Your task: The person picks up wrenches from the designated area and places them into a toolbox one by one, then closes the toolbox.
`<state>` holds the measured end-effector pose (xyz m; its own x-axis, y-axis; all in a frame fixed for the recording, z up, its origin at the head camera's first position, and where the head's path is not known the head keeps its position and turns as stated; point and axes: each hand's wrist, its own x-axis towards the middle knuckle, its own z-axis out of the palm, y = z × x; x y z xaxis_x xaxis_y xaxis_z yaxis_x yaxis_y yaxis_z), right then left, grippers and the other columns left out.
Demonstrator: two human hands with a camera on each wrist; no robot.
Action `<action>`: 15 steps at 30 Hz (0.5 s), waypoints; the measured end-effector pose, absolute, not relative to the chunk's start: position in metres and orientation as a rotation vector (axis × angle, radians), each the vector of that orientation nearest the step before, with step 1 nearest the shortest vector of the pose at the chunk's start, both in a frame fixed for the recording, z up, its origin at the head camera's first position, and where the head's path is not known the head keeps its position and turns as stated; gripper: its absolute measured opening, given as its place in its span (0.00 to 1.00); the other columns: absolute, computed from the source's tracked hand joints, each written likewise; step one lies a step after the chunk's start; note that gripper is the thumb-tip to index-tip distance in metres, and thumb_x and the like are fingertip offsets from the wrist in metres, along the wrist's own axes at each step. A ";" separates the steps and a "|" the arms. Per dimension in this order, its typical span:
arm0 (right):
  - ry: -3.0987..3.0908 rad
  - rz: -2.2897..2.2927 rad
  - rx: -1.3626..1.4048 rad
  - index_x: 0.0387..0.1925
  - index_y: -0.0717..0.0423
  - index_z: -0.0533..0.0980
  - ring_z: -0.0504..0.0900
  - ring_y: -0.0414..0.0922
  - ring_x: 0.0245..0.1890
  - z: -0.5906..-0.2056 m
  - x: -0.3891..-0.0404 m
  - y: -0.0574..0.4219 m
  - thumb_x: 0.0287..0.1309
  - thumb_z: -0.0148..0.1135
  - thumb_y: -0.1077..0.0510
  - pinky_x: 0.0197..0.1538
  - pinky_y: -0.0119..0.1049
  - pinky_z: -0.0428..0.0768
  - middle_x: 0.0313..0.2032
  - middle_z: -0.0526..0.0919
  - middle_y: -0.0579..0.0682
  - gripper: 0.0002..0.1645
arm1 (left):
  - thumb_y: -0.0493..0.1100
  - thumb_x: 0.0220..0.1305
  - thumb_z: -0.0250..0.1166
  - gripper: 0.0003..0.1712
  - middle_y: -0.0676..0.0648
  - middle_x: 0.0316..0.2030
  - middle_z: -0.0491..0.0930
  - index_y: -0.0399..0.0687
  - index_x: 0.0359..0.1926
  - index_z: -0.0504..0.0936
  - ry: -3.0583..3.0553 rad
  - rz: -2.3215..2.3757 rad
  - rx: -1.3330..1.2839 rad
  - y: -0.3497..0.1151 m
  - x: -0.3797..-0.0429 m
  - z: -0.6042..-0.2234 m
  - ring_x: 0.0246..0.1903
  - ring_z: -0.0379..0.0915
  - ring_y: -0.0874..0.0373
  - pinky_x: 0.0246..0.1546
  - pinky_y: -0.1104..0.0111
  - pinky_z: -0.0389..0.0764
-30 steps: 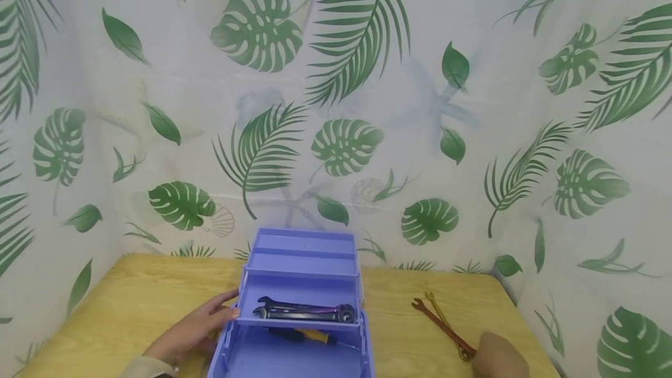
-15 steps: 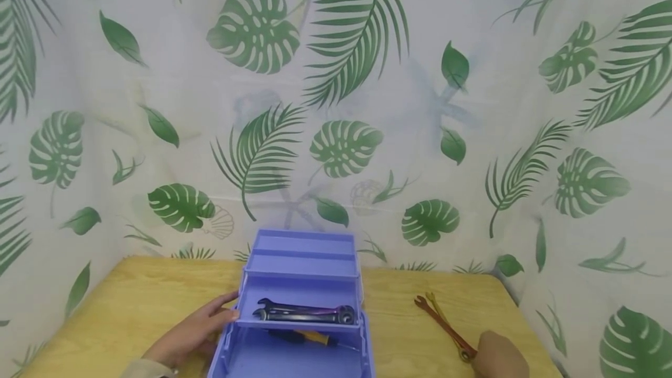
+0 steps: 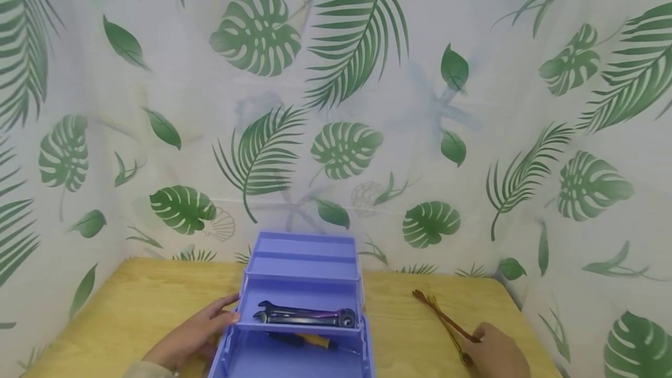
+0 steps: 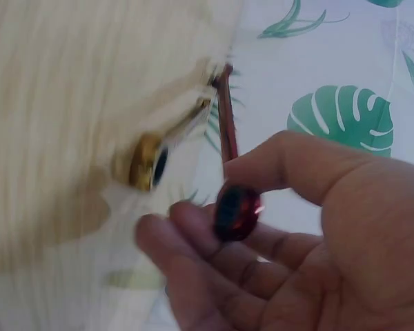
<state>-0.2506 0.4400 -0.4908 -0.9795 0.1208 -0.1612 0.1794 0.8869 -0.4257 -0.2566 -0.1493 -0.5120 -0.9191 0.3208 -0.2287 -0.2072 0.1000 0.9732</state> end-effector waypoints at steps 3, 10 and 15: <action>2.937 -0.716 0.239 0.41 0.62 0.81 0.83 0.49 0.33 -0.486 -0.253 0.431 0.65 0.65 0.42 0.37 0.53 0.84 0.35 0.87 0.51 0.25 | 0.58 0.73 0.63 0.50 0.27 0.65 0.70 0.40 0.81 0.50 2.001 1.884 0.131 -0.149 -0.256 -0.511 0.57 0.77 0.34 0.43 0.39 0.86; 3.033 -0.809 0.239 0.40 0.64 0.83 0.83 0.46 0.31 -0.483 -0.257 0.414 0.65 0.66 0.43 0.36 0.50 0.84 0.33 0.87 0.49 0.25 | 0.57 0.74 0.62 0.49 0.30 0.64 0.72 0.40 0.81 0.50 1.986 1.905 0.164 -0.149 -0.257 -0.510 0.57 0.77 0.35 0.43 0.40 0.87; 3.070 -0.776 0.266 0.44 0.65 0.82 0.84 0.50 0.33 -0.484 -0.262 0.405 0.64 0.67 0.48 0.36 0.52 0.84 0.37 0.88 0.57 0.22 | 0.56 0.74 0.62 0.48 0.30 0.64 0.72 0.39 0.81 0.50 1.972 1.912 0.165 -0.149 -0.256 -0.509 0.58 0.77 0.35 0.43 0.40 0.87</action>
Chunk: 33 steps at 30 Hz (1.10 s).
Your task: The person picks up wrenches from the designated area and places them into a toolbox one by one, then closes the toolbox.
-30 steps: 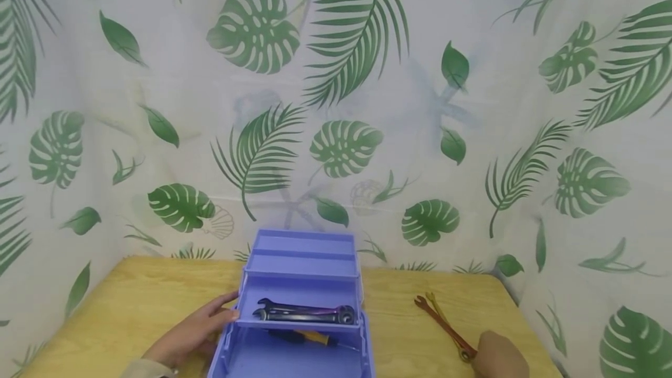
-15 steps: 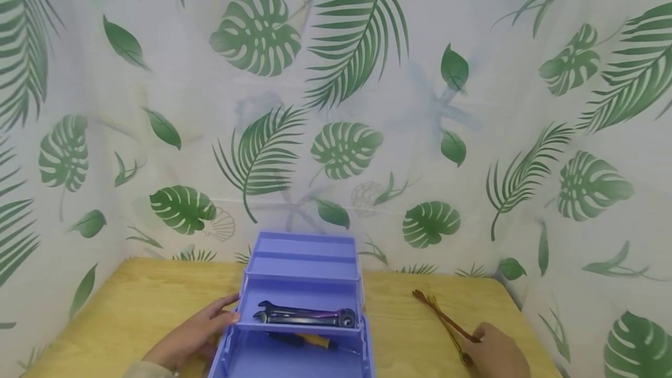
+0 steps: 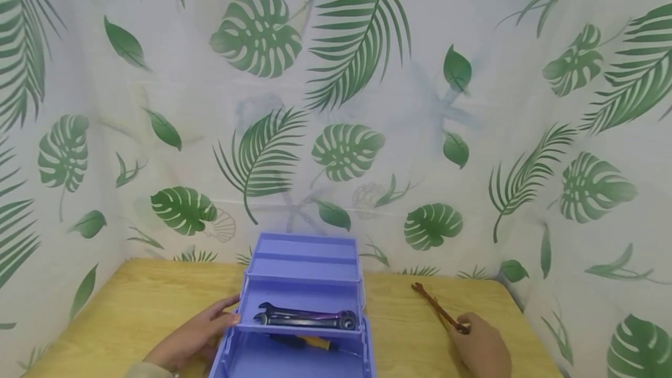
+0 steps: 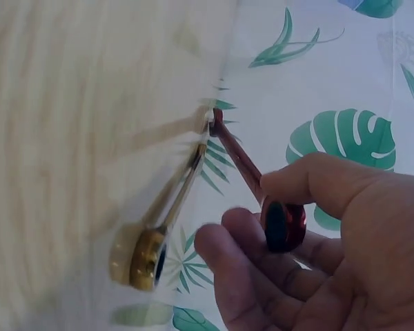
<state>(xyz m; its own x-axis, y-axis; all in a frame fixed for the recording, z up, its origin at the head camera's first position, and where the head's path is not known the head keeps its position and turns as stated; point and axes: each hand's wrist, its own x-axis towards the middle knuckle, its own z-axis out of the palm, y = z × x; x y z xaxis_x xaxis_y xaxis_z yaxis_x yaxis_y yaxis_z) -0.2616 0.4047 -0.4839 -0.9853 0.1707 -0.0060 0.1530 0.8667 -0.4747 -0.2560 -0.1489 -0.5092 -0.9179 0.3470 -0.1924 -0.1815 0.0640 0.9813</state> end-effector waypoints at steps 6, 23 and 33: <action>-3.006 0.676 -0.318 0.42 0.63 0.84 0.86 0.60 0.38 -0.486 -0.262 0.399 0.63 0.66 0.50 0.39 0.58 0.84 0.41 0.88 0.62 0.18 | 0.57 0.74 0.62 0.48 0.30 0.63 0.73 0.40 0.81 0.50 1.975 1.900 0.163 -0.148 -0.255 -0.509 0.57 0.77 0.36 0.43 0.40 0.87; -3.044 0.685 -0.343 0.40 0.64 0.85 0.86 0.58 0.36 -0.489 -0.264 0.391 0.64 0.65 0.52 0.40 0.59 0.83 0.37 0.88 0.59 0.17 | 0.57 0.74 0.62 0.49 0.31 0.62 0.74 0.39 0.81 0.50 1.984 1.890 0.139 -0.148 -0.254 -0.509 0.56 0.78 0.36 0.43 0.40 0.87; -3.012 0.649 -0.317 0.40 0.62 0.87 0.86 0.59 0.36 -0.491 -0.265 0.389 0.65 0.67 0.50 0.38 0.58 0.83 0.37 0.89 0.59 0.17 | 0.58 0.75 0.61 0.48 0.31 0.62 0.74 0.40 0.81 0.49 1.976 1.886 0.143 -0.148 -0.256 -0.510 0.56 0.79 0.36 0.41 0.40 0.87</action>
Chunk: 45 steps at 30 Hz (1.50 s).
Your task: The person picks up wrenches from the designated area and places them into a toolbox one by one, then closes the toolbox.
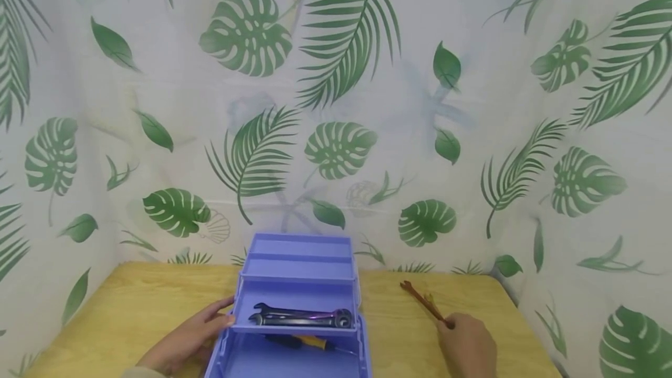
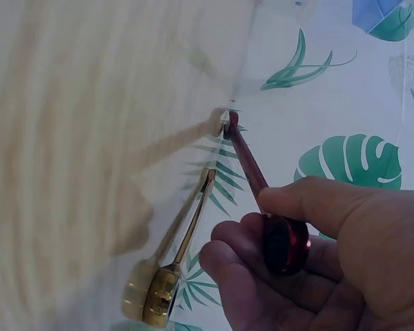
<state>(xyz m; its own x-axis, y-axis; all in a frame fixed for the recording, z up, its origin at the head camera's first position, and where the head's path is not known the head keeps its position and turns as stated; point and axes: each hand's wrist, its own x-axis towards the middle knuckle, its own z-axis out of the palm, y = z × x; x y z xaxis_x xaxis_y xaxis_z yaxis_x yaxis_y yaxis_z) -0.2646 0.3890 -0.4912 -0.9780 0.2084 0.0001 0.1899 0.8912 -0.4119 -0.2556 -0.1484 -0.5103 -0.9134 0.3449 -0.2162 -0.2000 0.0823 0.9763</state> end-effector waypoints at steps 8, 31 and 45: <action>-2.944 0.673 -0.352 0.42 0.60 0.88 0.86 0.60 0.39 -0.487 -0.263 0.379 0.66 0.66 0.52 0.39 0.58 0.84 0.39 0.89 0.58 0.15 | 0.58 0.75 0.60 0.49 0.29 0.64 0.73 0.38 0.81 0.48 1.968 1.886 0.151 -0.149 -0.256 -0.510 0.56 0.79 0.35 0.41 0.40 0.87; -2.610 0.557 0.014 0.40 0.63 0.88 0.86 0.47 0.27 -0.475 -0.256 0.357 0.58 0.75 0.58 0.26 0.41 0.82 0.30 0.90 0.53 0.13 | 0.58 0.75 0.61 0.49 0.30 0.62 0.73 0.38 0.81 0.48 1.971 1.888 0.146 -0.149 -0.253 -0.507 0.55 0.79 0.36 0.41 0.41 0.87; -2.389 0.493 0.169 0.35 0.53 0.90 0.86 0.44 0.25 -0.476 -0.258 0.349 0.50 0.80 0.61 0.24 0.39 0.81 0.26 0.88 0.42 0.08 | 0.58 0.75 0.60 0.49 0.27 0.65 0.71 0.38 0.81 0.48 1.947 1.890 0.150 -0.148 -0.254 -0.506 0.55 0.79 0.35 0.40 0.41 0.87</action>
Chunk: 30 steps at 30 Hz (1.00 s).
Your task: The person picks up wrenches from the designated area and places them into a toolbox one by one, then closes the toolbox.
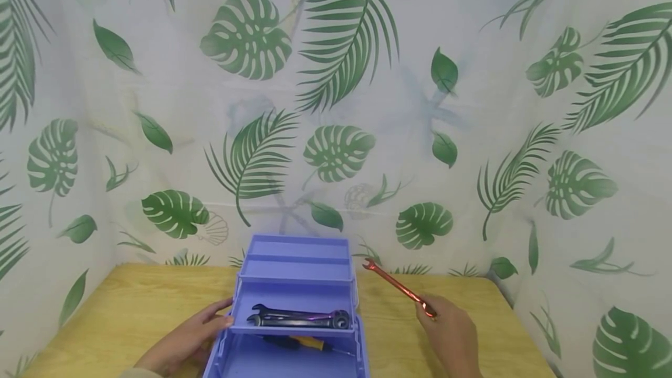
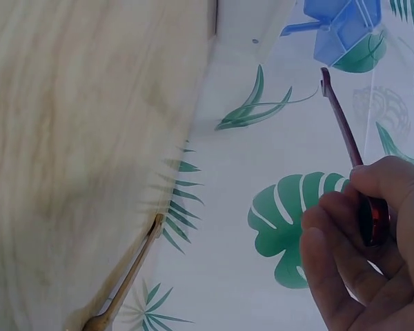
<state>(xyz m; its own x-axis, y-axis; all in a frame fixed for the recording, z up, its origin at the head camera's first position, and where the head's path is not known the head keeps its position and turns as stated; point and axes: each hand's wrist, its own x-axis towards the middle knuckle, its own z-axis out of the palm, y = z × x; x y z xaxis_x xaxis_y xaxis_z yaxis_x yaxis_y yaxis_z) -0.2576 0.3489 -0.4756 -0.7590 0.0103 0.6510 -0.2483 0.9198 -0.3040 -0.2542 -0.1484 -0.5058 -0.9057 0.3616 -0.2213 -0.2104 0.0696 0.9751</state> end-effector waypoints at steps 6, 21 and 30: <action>-2.348 0.491 0.211 0.36 0.52 0.90 0.87 0.43 0.26 -0.474 -0.256 0.346 0.49 0.80 0.62 0.26 0.37 0.84 0.28 0.89 0.42 0.09 | 0.59 0.75 0.60 0.49 0.28 0.64 0.72 0.38 0.81 0.48 1.951 1.885 0.143 -0.148 -0.254 -0.505 0.55 0.79 0.35 0.40 0.41 0.87; -2.222 0.461 0.353 0.34 0.52 0.89 0.85 0.36 0.25 -0.469 -0.253 0.339 0.45 0.81 0.65 0.27 0.20 0.80 0.29 0.89 0.42 0.12 | 0.58 0.75 0.60 0.49 0.26 0.66 0.70 0.38 0.81 0.48 1.944 1.900 0.157 -0.148 -0.253 -0.507 0.56 0.78 0.34 0.41 0.41 0.87; -2.209 0.552 0.354 0.35 0.53 0.89 0.84 0.35 0.27 -0.461 -0.249 0.333 0.45 0.80 0.68 0.28 0.16 0.78 0.30 0.89 0.42 0.13 | 0.58 0.75 0.60 0.49 0.27 0.65 0.72 0.38 0.81 0.48 1.954 1.895 0.148 -0.148 -0.255 -0.506 0.57 0.78 0.34 0.42 0.40 0.87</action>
<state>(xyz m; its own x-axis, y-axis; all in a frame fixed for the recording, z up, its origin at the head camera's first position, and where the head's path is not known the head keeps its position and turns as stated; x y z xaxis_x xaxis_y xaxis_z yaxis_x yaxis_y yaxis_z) -0.2493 0.3332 -0.4614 -0.6299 -0.0678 0.7737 -0.4240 0.8647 -0.2695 -0.2546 -0.1477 -0.5064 -0.9092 0.3554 -0.2168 -0.2060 0.0686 0.9762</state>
